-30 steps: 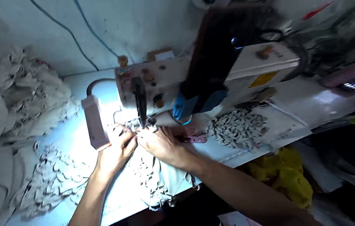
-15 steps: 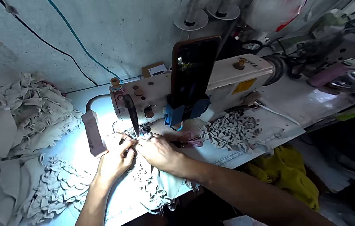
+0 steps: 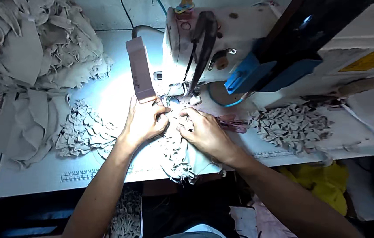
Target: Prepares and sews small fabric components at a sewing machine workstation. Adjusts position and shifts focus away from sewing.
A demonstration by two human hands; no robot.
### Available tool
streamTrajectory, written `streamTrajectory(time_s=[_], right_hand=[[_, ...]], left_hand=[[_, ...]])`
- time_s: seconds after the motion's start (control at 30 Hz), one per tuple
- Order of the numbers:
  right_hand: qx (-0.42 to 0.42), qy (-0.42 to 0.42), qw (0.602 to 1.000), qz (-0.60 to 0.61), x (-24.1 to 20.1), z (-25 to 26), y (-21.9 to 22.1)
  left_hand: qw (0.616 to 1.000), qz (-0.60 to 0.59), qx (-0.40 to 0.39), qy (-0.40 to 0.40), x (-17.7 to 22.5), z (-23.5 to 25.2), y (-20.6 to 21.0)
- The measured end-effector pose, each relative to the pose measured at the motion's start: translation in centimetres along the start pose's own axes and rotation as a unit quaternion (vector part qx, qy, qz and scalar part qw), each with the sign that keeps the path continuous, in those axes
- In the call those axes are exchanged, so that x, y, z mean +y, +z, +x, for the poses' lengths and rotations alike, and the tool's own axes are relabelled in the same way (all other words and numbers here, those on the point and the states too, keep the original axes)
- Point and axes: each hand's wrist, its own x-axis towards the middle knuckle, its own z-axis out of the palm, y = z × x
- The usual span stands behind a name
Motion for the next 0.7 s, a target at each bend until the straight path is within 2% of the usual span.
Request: streamTrajectory(time_s=[0.1,0.27,0.4,0.6,0.7], right_hand=[[-0.002,0.008,1.000,0.014,0.1,0.6,-0.3],[0.018,-0.039,0.999,-0.002,-0.3,0.8,-0.4],[0.016,-0.053,0.998,0.017,-0.1,0.7,0.2],[0.051,-0.123,0.989,-0.068,-0.7,-0.2,1.1],[0.066,-0.147,0.981,-0.108,-1.0,-0.5,0.9]], left_hand=[[1.000,-0.009,0.011,-0.004,-0.1,0.1,0.1],[1.000,-0.011,0.018,-0.003,-0.1,0.1,0.4],[1.000,-0.005,-0.005,-0.021,0.6,1.0,-0.1],[0.998,0.017,-0.032,-0.051,1.4,2.2,-0.3],[1.000,-0.007,-0.022,-0.017,1.2,2.1,0.0]])
